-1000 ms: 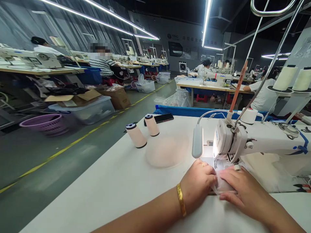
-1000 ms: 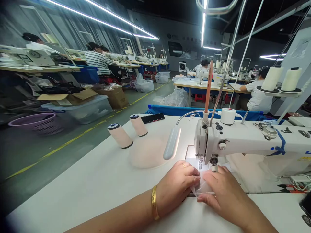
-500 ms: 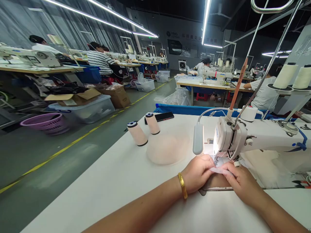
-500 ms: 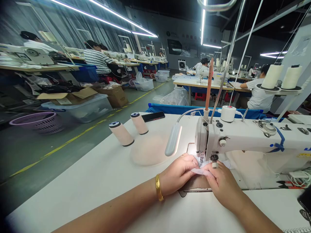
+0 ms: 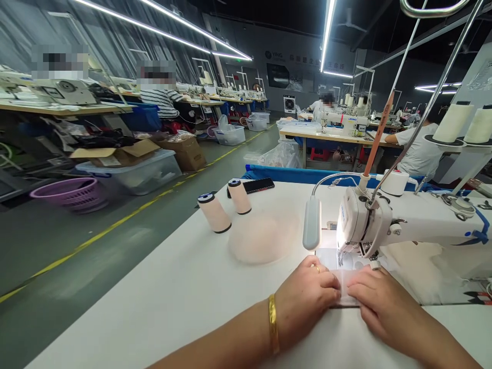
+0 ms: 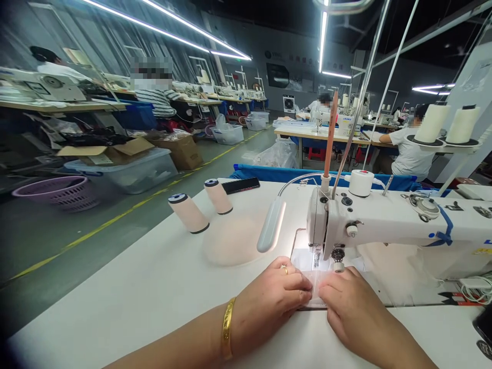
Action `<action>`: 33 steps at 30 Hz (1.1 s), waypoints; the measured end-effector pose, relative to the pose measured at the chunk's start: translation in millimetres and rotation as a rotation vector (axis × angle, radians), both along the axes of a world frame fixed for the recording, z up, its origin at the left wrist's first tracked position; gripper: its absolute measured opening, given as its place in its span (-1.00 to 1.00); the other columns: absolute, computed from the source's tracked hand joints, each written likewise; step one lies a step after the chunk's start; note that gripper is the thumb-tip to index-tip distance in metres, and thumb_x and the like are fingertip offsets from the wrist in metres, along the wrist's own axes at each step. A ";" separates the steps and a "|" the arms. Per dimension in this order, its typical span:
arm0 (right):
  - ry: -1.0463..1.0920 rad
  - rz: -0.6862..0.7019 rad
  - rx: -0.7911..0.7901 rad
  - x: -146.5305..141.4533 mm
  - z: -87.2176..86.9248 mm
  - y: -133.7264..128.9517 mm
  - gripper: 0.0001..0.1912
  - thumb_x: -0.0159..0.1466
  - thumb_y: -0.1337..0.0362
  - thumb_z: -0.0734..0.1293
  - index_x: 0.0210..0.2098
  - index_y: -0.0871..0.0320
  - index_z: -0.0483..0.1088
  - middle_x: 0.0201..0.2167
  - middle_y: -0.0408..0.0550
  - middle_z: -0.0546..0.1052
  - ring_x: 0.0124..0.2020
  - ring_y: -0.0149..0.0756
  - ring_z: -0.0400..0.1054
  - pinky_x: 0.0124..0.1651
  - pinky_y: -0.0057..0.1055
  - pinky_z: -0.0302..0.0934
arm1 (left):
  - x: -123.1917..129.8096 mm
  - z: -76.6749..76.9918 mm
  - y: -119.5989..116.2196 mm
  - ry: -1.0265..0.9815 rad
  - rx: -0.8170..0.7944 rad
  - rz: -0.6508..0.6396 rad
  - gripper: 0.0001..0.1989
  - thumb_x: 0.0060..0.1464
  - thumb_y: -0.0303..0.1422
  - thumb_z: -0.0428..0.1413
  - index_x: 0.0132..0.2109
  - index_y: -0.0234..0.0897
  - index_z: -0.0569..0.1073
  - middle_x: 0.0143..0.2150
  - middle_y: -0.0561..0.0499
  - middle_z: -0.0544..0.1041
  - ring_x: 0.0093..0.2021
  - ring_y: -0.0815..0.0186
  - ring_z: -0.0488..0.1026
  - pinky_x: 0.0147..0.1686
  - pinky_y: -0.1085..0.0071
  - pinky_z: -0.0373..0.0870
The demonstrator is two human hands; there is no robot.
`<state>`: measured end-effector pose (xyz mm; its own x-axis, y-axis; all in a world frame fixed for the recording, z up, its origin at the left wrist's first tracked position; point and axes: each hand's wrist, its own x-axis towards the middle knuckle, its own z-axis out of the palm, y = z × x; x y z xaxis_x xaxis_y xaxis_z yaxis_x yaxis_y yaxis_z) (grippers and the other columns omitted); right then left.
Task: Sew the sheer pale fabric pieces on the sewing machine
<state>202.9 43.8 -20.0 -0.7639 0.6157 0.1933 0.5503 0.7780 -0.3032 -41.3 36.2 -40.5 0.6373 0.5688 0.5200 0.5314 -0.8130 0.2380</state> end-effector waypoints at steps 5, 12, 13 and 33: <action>-0.003 -0.037 0.061 -2.5 -5.6 5.5 -0.74 0.35 0.51 0.20 -0.19 0.05 0.42 -0.27 -0.05 0.51 -0.20 -0.14 0.36 -0.13 -0.25 0.27 | -1.9 -7.2 7.3 0.016 0.010 0.030 -0.79 0.13 -0.61 0.13 -0.21 -0.21 0.54 -0.16 0.07 0.67 -0.26 0.30 0.51 -0.07 0.22 0.17; 0.024 -0.051 0.114 -8.2 -6.8 6.9 -0.67 0.37 0.51 0.16 -0.09 0.06 0.48 -0.23 0.00 0.53 -0.15 -0.10 0.39 -0.12 -0.21 0.32 | -1.9 -5.6 13.4 0.038 0.031 0.022 -0.81 0.13 -0.61 0.12 -0.22 -0.23 0.53 -0.10 0.04 0.68 -0.18 0.25 0.54 -0.04 0.22 0.24; 0.027 -0.049 0.125 -8.5 -7.4 6.6 -0.67 0.37 0.51 0.16 -0.10 0.06 0.48 -0.23 0.01 0.54 -0.14 -0.10 0.39 -0.11 -0.20 0.33 | -2.0 -5.4 13.8 0.046 0.032 0.007 -0.81 0.13 -0.61 0.12 -0.21 -0.23 0.52 -0.10 0.03 0.68 -0.17 0.26 0.54 -0.04 0.22 0.25; 0.027 -0.109 0.176 -10.8 -20.9 16.3 -0.64 0.39 0.48 0.14 -0.01 0.05 0.47 -0.11 0.07 0.58 -0.10 -0.01 0.45 -0.21 -0.16 0.40 | -3.3 -5.3 26.5 0.079 0.082 0.062 -0.81 0.21 -0.57 0.11 -0.20 -0.23 0.57 -0.14 0.05 0.69 -0.25 0.28 0.52 -0.07 0.24 0.30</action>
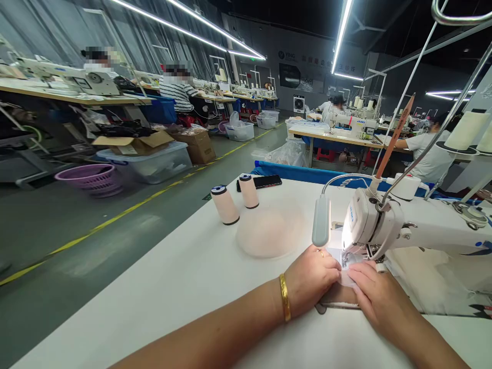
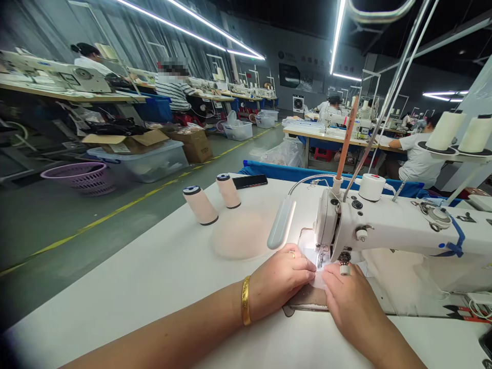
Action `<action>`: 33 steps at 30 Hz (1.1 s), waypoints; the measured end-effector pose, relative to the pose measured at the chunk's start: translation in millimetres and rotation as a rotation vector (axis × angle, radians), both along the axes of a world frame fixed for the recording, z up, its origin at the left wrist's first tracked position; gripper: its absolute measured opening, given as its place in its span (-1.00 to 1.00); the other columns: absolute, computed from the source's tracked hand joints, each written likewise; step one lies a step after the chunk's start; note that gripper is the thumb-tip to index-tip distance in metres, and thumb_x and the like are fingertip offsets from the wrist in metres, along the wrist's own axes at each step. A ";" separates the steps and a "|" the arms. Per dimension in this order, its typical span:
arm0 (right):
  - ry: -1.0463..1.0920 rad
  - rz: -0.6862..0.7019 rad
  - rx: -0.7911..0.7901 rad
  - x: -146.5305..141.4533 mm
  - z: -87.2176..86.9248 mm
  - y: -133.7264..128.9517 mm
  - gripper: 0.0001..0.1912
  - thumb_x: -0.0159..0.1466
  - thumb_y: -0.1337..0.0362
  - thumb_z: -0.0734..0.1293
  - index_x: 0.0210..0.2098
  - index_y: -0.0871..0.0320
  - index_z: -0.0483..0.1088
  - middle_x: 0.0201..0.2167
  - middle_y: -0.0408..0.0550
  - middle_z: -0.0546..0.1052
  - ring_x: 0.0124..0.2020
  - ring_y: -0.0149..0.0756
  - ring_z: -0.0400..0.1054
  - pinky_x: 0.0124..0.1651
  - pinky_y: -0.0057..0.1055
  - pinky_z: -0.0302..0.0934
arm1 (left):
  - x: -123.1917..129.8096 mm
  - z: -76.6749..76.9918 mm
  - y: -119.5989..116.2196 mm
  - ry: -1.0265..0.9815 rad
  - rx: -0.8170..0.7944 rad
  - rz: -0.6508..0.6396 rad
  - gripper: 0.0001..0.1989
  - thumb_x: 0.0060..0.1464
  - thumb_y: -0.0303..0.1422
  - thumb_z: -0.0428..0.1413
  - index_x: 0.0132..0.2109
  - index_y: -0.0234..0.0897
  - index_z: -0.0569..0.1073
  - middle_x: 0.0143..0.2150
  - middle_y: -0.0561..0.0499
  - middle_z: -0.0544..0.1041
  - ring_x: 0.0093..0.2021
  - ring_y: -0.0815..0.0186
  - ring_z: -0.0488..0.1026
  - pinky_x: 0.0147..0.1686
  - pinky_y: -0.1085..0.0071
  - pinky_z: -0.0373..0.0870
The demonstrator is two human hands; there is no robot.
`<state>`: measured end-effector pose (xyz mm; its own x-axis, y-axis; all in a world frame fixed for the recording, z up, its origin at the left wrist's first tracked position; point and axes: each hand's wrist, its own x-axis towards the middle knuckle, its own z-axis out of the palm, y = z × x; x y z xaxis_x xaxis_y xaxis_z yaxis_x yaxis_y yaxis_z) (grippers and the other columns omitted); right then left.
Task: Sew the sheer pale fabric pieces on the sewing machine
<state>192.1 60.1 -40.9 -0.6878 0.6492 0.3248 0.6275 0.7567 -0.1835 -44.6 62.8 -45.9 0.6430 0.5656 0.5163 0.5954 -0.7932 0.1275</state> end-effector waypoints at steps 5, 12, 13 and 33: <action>0.008 -0.012 -0.004 -0.3 -2.7 2.3 -0.62 0.40 0.47 0.15 0.07 0.03 0.44 -0.01 0.07 0.57 -0.01 0.01 0.45 -0.07 -0.10 0.41 | 0.2 -1.1 5.4 0.015 0.016 0.046 -0.76 0.28 -0.55 0.06 -0.30 -0.24 0.56 -0.23 0.05 0.67 -0.27 0.27 0.51 -0.08 0.26 0.28; -0.004 -0.048 -0.014 0.6 -5.8 5.3 -0.62 0.42 0.45 0.15 0.08 0.05 0.46 0.10 0.06 0.57 0.10 0.04 0.44 0.03 -0.04 0.44 | 0.5 0.0 9.1 0.004 0.023 0.061 -0.78 0.29 -0.54 0.07 -0.30 -0.24 0.53 -0.20 0.03 0.66 -0.21 0.27 0.53 -0.04 0.26 0.31; -0.009 -0.051 -0.021 1.1 -6.3 5.5 -0.62 0.42 0.44 0.15 0.09 0.05 0.46 0.12 0.06 0.57 0.11 0.04 0.44 0.03 -0.03 0.44 | 0.4 1.6 8.8 0.009 0.005 0.069 -0.78 0.30 -0.54 0.05 -0.28 -0.24 0.53 -0.18 0.01 0.65 -0.19 0.26 0.53 -0.04 0.27 0.31; 0.008 0.111 -0.033 0.5 9.8 -9.9 -0.75 0.27 0.55 0.20 -0.25 0.09 0.38 -0.29 -0.06 0.51 -0.23 -0.14 0.37 -0.10 -0.20 0.34 | 0.1 32.3 -29.5 0.104 -0.314 0.156 -0.84 0.24 -0.28 0.19 -0.30 -0.25 0.49 -0.32 0.02 0.51 -0.34 0.25 0.37 -0.18 0.21 0.32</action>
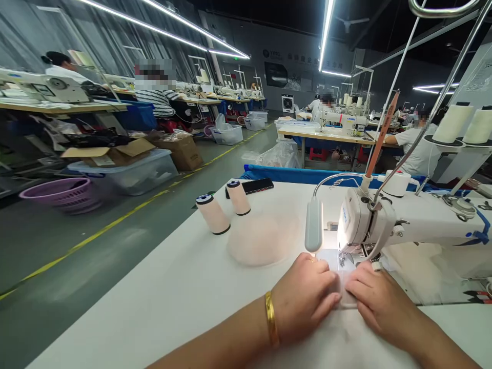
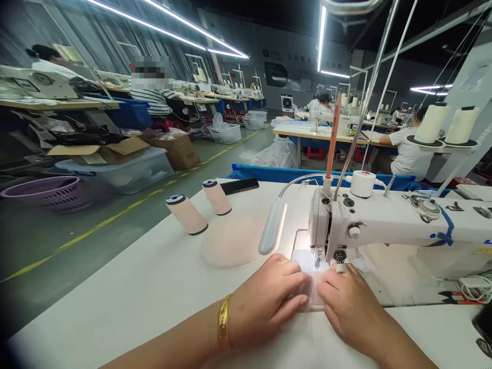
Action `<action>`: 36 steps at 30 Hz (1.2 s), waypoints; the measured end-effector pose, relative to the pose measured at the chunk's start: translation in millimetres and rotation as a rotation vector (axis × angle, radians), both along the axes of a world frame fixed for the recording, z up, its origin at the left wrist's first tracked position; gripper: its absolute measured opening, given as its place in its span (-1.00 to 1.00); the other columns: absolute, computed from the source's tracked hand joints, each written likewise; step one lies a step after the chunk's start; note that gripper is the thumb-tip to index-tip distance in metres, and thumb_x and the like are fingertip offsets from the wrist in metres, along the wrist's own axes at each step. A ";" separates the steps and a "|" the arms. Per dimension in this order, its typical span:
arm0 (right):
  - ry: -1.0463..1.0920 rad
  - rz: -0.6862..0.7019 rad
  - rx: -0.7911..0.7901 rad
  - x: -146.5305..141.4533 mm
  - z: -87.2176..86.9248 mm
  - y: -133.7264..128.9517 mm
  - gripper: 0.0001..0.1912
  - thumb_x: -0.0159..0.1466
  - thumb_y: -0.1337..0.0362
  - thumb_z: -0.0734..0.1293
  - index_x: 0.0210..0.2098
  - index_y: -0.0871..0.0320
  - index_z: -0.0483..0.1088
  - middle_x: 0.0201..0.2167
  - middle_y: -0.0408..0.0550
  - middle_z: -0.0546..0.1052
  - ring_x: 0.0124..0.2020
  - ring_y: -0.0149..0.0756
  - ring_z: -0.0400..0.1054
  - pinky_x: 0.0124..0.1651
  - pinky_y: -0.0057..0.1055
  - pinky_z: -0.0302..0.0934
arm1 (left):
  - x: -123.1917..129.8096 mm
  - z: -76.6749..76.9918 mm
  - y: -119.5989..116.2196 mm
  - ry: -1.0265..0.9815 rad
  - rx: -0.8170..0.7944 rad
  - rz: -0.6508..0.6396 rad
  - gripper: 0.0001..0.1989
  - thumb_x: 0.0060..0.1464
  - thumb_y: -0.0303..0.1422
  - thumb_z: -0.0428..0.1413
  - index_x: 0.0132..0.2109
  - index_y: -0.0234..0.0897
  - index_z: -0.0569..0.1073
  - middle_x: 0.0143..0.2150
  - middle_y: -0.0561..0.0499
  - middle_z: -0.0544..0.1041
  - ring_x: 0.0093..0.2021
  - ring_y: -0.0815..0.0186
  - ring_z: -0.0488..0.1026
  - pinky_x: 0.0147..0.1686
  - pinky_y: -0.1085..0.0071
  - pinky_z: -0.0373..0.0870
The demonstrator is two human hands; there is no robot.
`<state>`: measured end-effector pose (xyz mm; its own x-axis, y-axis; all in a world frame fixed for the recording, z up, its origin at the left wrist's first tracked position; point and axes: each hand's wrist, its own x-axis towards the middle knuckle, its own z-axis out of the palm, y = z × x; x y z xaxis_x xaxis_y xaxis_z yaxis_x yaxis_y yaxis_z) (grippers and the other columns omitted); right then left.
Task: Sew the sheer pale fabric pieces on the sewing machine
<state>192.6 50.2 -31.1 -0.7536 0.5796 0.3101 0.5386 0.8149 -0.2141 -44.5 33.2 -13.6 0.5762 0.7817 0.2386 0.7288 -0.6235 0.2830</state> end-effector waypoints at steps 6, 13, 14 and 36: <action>0.018 0.017 0.041 3.9 -2.4 0.0 -0.71 0.31 0.56 0.21 -0.19 0.07 0.43 -0.17 -0.01 0.56 -0.11 -0.12 0.39 -0.12 -0.27 0.28 | 2.4 -17.6 1.0 -0.094 0.110 -0.095 -0.91 0.20 -0.47 0.17 -0.31 -0.25 0.51 -0.19 0.01 0.60 -0.20 0.21 0.45 -0.09 0.20 0.32; -0.009 -0.002 0.069 5.1 -5.6 2.2 -0.70 0.27 0.56 0.22 -0.19 0.07 0.44 -0.23 -0.02 0.56 -0.17 -0.13 0.40 -0.17 -0.27 0.28 | 5.9 -22.7 1.6 -0.111 0.176 -0.102 -0.90 0.26 -0.43 0.15 -0.23 -0.21 0.55 -0.22 0.05 0.62 -0.27 0.24 0.43 -0.10 0.19 0.31; -0.007 -0.006 0.073 5.3 -6.1 2.7 -0.69 0.26 0.57 0.22 -0.19 0.07 0.44 -0.22 -0.02 0.56 -0.17 -0.12 0.41 -0.17 -0.28 0.28 | 5.8 -23.3 2.4 -0.116 0.191 -0.099 -0.89 0.27 -0.44 0.14 -0.23 -0.20 0.55 -0.22 0.05 0.62 -0.27 0.24 0.43 -0.10 0.19 0.31; 0.022 0.108 -0.029 9.2 1.0 -1.7 -0.65 0.36 0.54 0.18 -0.03 0.07 0.46 -0.16 -0.05 0.59 -0.12 -0.13 0.42 -0.03 -0.17 0.31 | 2.4 -17.6 -6.3 -0.110 0.184 -0.249 -0.84 0.17 -0.54 0.12 -0.24 -0.19 0.53 -0.18 0.09 0.64 -0.23 0.28 0.46 0.03 0.18 0.20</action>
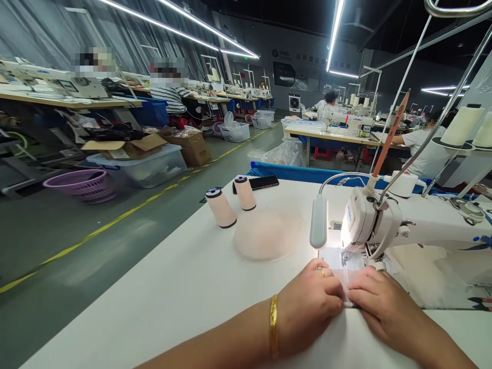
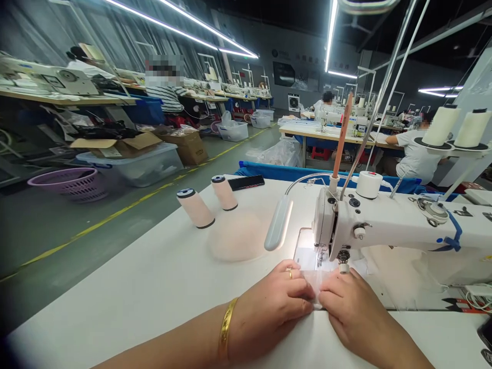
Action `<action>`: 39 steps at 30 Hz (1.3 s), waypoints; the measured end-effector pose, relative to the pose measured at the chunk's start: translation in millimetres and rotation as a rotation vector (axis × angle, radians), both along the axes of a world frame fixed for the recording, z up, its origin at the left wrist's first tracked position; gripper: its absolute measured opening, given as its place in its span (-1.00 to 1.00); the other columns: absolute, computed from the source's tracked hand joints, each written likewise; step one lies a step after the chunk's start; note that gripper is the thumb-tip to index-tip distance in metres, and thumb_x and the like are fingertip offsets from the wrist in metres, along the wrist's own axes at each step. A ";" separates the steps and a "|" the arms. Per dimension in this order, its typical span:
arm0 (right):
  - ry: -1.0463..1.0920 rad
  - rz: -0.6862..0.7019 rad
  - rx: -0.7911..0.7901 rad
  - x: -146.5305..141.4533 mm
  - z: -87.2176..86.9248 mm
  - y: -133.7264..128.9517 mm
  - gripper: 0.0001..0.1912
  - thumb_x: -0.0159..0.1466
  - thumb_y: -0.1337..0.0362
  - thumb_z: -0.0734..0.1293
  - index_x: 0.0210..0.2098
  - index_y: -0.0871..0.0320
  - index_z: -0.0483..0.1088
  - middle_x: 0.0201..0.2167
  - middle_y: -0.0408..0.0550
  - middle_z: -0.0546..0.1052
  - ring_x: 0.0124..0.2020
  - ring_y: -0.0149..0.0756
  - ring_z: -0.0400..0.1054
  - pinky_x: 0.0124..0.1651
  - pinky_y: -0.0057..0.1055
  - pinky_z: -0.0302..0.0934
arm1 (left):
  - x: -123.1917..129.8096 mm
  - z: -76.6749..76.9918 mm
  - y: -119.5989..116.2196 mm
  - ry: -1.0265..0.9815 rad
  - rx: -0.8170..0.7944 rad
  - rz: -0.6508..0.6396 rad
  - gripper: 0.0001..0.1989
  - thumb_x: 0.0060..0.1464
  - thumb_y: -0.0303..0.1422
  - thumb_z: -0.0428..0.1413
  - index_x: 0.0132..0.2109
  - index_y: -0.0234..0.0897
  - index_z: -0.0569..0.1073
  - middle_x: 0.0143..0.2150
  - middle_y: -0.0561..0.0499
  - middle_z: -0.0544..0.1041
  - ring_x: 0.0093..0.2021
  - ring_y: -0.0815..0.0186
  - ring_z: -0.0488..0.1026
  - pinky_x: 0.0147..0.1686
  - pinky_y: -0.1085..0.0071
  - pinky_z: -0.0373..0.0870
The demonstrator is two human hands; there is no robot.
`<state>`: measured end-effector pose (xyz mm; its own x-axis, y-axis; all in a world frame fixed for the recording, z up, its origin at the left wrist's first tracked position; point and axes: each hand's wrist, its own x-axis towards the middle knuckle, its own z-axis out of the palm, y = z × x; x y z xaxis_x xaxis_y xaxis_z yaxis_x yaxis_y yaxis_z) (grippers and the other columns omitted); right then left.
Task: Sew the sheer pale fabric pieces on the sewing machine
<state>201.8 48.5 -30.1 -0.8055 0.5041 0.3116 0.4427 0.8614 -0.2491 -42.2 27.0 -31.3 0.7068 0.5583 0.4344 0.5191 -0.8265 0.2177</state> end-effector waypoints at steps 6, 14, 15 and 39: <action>-0.020 -0.021 -0.038 -2.1 4.5 -1.3 -0.71 0.37 0.54 0.18 -0.17 0.08 0.45 -0.18 -0.04 0.58 -0.14 -0.13 0.43 -0.08 -0.18 0.30 | -0.8 4.3 -0.9 0.045 -0.013 0.046 -0.85 0.23 -0.49 0.11 -0.26 -0.18 0.54 -0.24 0.06 0.63 -0.27 0.27 0.46 -0.02 0.16 0.22; 0.056 -0.048 0.034 -4.6 -4.1 1.6 -0.68 0.32 0.58 0.16 -0.18 0.10 0.43 -0.08 0.04 0.58 -0.07 -0.09 0.43 -0.08 -0.20 0.34 | -5.1 4.5 8.4 0.031 0.040 0.084 -0.84 0.27 -0.47 0.12 -0.24 -0.14 0.57 -0.24 0.05 0.64 -0.26 0.26 0.47 -0.02 0.16 0.23; 0.057 -0.053 0.040 -4.4 -5.9 2.1 -0.68 0.32 0.58 0.16 -0.18 0.11 0.43 -0.08 0.04 0.58 -0.07 -0.08 0.42 -0.09 -0.20 0.34 | -5.4 3.9 9.4 0.033 0.039 0.087 -0.85 0.25 -0.47 0.14 -0.24 -0.14 0.57 -0.23 0.04 0.64 -0.26 0.25 0.47 -0.02 0.16 0.23; 0.003 -0.298 0.129 -7.9 -31.8 22.1 -0.50 0.36 0.48 0.14 0.21 0.18 0.45 0.18 0.15 0.57 0.10 0.05 0.49 -0.04 -0.05 0.53 | -5.6 -0.2 38.9 0.071 0.028 0.276 -0.82 0.31 -0.44 0.08 -0.21 -0.17 0.58 -0.18 -0.04 0.57 -0.15 0.21 0.48 -0.12 0.31 0.36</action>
<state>193.9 70.6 -61.9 -0.6276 0.6735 0.3906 0.6793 0.7188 -0.1479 -47.8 65.8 -31.5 0.5590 0.7223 0.4072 0.7385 -0.6570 0.1516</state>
